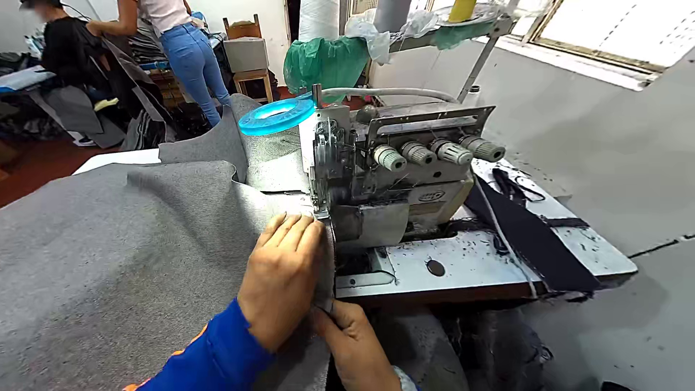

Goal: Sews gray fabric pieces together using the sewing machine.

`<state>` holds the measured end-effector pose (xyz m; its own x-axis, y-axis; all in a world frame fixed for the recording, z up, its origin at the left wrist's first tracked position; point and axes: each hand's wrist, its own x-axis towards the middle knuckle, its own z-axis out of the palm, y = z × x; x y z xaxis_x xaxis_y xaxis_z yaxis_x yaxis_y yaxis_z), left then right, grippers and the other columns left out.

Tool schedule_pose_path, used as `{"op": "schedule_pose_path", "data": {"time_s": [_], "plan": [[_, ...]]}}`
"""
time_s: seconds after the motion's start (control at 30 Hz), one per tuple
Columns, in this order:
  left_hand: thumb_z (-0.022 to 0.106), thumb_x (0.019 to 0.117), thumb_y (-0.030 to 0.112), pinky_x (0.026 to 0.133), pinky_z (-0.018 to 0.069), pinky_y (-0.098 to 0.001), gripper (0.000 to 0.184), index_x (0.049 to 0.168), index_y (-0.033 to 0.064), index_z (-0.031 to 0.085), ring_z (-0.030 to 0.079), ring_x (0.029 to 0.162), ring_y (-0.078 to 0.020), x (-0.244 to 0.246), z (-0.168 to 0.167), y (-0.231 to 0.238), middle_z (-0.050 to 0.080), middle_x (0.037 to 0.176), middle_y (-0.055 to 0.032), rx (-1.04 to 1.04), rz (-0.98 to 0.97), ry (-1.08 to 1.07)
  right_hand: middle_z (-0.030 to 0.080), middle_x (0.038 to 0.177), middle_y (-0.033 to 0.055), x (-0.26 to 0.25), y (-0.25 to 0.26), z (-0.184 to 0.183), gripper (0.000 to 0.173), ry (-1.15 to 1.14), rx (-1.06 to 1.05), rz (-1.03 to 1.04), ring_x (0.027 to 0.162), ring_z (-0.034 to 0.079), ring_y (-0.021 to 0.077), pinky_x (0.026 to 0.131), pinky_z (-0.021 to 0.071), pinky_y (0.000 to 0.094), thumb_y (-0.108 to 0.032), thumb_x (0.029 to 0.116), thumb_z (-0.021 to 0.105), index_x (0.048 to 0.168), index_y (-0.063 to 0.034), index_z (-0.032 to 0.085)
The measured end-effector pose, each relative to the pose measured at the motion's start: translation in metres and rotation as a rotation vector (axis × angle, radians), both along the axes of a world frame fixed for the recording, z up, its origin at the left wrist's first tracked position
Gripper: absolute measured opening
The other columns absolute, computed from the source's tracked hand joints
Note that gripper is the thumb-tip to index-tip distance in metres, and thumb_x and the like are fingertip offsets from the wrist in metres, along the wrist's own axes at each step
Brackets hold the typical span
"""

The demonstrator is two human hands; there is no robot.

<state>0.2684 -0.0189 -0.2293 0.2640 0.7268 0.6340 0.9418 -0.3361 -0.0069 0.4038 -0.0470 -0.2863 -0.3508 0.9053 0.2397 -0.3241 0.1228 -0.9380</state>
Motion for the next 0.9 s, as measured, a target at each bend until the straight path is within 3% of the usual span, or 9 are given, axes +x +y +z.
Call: {"op": "schedule_pose_path", "data": {"time_s": [0.1, 0.23, 0.3, 0.37, 0.43, 0.5, 0.57, 0.6, 0.9], "plan": [[0.049, 0.0983, 0.012, 0.104, 0.0539, -0.0423, 0.026, 0.102, 0.0031, 0.074, 0.074, 0.104, -0.0217, 0.000, 0.018, 0.003, 0.076, 0.098, -0.0077, -0.057, -0.007, -0.084, 0.072, 0.086, -0.0114, 0.002, 0.015, 0.020, 0.024, 0.108, -0.062, 0.032, 0.084, 0.067, -0.0056, 0.081, 0.0576, 0.0187, -0.009, 0.1045, 0.051, 0.094, -0.0104, 0.072], [0.049, 0.1032, 0.019, 0.106, 0.0514, -0.0487, 0.027, 0.106, 0.0027, 0.070, 0.071, 0.112, -0.0261, 0.005, 0.038, -0.021, 0.076, 0.106, -0.0100, -0.068, -0.123, -0.130, 0.070, 0.080, -0.0115, 0.009, 0.029, 0.033, 0.029, 0.155, -0.113, 0.072, 0.078, 0.067, -0.0048, 0.076, 0.0580, 0.0187, -0.009, 0.1060, 0.043, 0.090, -0.0109, 0.067], [0.051, 0.1056, 0.037, 0.108, 0.0478, -0.0492, 0.039, 0.112, 0.0018, 0.066, 0.069, 0.116, -0.0302, 0.005, 0.045, -0.035, 0.074, 0.114, -0.0153, -0.140, -0.217, -0.127, 0.068, 0.077, -0.0114, 0.011, 0.032, 0.030, 0.029, 0.123, -0.050, 0.091, 0.075, 0.066, -0.0053, 0.072, 0.0574, 0.0182, -0.011, 0.1063, 0.044, 0.089, -0.0099, 0.066], [0.052, 0.0986, 0.061, 0.111, 0.0443, -0.0472, 0.064, 0.120, 0.0010, 0.063, 0.065, 0.123, -0.0308, 0.001, 0.039, -0.045, 0.071, 0.123, -0.0179, -0.172, -0.264, -0.064, 0.064, 0.072, -0.0091, 0.011, 0.032, 0.026, 0.028, 0.027, 0.063, 0.040, 0.069, 0.063, -0.0057, 0.067, 0.0545, 0.0170, -0.011, 0.1052, 0.047, 0.084, -0.0053, 0.064], [0.056, 0.0895, 0.071, 0.113, 0.0422, -0.0458, 0.080, 0.128, 0.0010, 0.060, 0.062, 0.129, -0.0302, -0.007, 0.026, -0.047, 0.068, 0.130, -0.0177, -0.149, -0.275, 0.053, 0.059, 0.066, -0.0058, 0.008, 0.031, 0.024, 0.029, -0.067, 0.151, -0.061, 0.063, 0.057, -0.0054, 0.060, 0.0495, 0.0158, -0.010, 0.1025, 0.050, 0.077, -0.0028, 0.062], [0.068, 0.0888, 0.050, 0.114, 0.0420, -0.0457, 0.070, 0.136, -0.0007, 0.056, 0.061, 0.130, -0.0304, -0.015, 0.016, -0.043, 0.066, 0.135, -0.0181, -0.123, -0.287, 0.135, 0.055, 0.063, -0.0037, 0.003, 0.031, 0.026, 0.028, -0.119, 0.191, -0.148, 0.060, 0.053, -0.0042, 0.058, 0.0455, 0.0158, -0.007, 0.0993, 0.050, 0.074, -0.0007, 0.062], [0.057, 0.0970, 0.011, 0.110, 0.0469, -0.0414, 0.037, 0.132, -0.0005, 0.059, 0.066, 0.123, -0.0283, -0.019, 0.013, -0.035, 0.070, 0.129, -0.0161, -0.049, -0.283, 0.156, 0.054, 0.061, -0.0051, 0.000, 0.033, 0.029, 0.029, -0.145, 0.191, -0.196, 0.055, 0.053, -0.0038, 0.052, 0.0454, 0.0155, -0.007, 0.0996, 0.048, 0.073, -0.0024, 0.060], [0.051, 0.0996, 0.002, 0.107, 0.0502, -0.0391, 0.031, 0.128, 0.0000, 0.062, 0.069, 0.118, -0.0269, -0.020, 0.012, -0.030, 0.072, 0.124, -0.0144, -0.010, -0.285, 0.146, 0.052, 0.059, -0.0051, -0.004, 0.035, 0.029, 0.029, -0.156, 0.204, -0.225, 0.053, 0.051, -0.0032, 0.050, 0.0434, 0.0161, -0.007, 0.0988, 0.048, 0.072, -0.0029, 0.059], [0.054, 0.0908, -0.004, 0.100, 0.0565, -0.0305, 0.030, 0.104, 0.0092, 0.077, 0.073, 0.108, -0.0155, -0.045, 0.009, 0.015, 0.078, 0.106, -0.0036, 0.014, -0.339, 0.078, 0.054, 0.055, 0.0059, -0.019, 0.057, 0.023, 0.031, -0.353, 0.575, -0.438, 0.050, 0.054, 0.0093, 0.049, 0.0445, 0.0234, -0.007, 0.0949, 0.053, 0.066, 0.0008, 0.062]]}}
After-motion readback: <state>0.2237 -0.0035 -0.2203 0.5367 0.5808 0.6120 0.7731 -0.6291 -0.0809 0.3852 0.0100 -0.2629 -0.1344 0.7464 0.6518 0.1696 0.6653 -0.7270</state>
